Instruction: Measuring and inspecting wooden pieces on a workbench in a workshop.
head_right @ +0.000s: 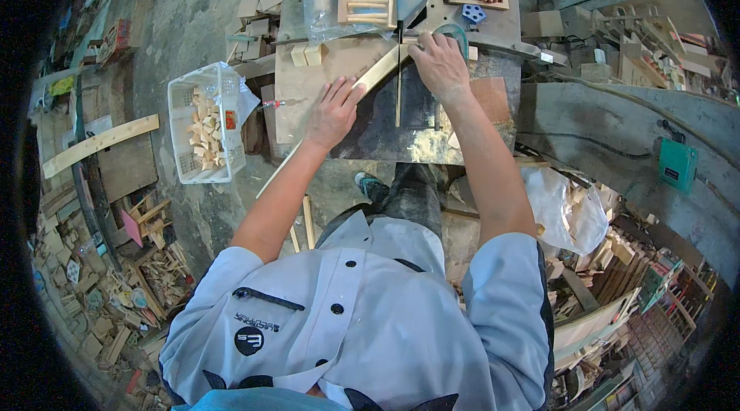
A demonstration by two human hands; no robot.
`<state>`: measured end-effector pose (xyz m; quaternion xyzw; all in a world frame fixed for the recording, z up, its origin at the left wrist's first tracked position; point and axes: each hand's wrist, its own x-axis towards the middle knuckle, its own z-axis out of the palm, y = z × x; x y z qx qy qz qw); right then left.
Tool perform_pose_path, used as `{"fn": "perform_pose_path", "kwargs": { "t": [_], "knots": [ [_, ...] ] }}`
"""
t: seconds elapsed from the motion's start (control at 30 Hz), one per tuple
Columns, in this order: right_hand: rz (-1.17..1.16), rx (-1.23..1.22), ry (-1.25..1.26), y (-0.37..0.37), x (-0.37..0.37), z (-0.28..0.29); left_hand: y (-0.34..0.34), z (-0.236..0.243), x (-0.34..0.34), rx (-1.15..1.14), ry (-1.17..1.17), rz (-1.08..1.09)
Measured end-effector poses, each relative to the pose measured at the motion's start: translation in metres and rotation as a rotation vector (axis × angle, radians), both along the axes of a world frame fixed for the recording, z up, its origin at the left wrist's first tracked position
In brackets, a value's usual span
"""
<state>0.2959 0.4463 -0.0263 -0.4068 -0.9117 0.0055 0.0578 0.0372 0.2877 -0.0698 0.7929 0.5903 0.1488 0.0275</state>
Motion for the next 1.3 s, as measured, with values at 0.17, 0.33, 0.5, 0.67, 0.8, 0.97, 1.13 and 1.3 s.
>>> {"fn": "perform_pose_path", "kwargs": {
  "t": [0.17,0.33,0.5,0.67,0.8,0.97,1.13,1.3],
  "knots": [
    [0.057,0.118,0.169,-0.032,0.003,-0.003,-0.020,0.004,0.004,0.046,-0.020,-0.013],
    [0.044,-0.016,0.014,-0.115,0.008,-0.003,-0.042,0.027,0.012,-0.184,-0.070,0.105],
    [0.005,-0.075,0.251,-0.149,-0.003,0.006,-0.047,0.028,-0.001,-0.467,-0.346,0.160],
    [0.120,0.010,0.281,-0.124,-0.006,0.010,-0.057,0.026,-0.011,-0.891,-0.959,0.164],
    [0.246,-0.056,0.223,-0.098,-0.003,-0.001,-0.070,0.036,0.002,-0.946,-1.158,0.269],
    [0.261,-0.077,0.171,-0.091,-0.001,-0.016,-0.092,0.037,0.009,-0.647,-0.471,0.289],
    [0.231,0.010,0.169,-0.086,-0.013,-0.006,-0.095,0.029,0.016,-0.280,-0.212,0.255],
    [0.145,0.015,0.087,-0.072,-0.010,-0.018,-0.080,0.020,0.021,-0.193,-0.187,0.340]
  ]
}}
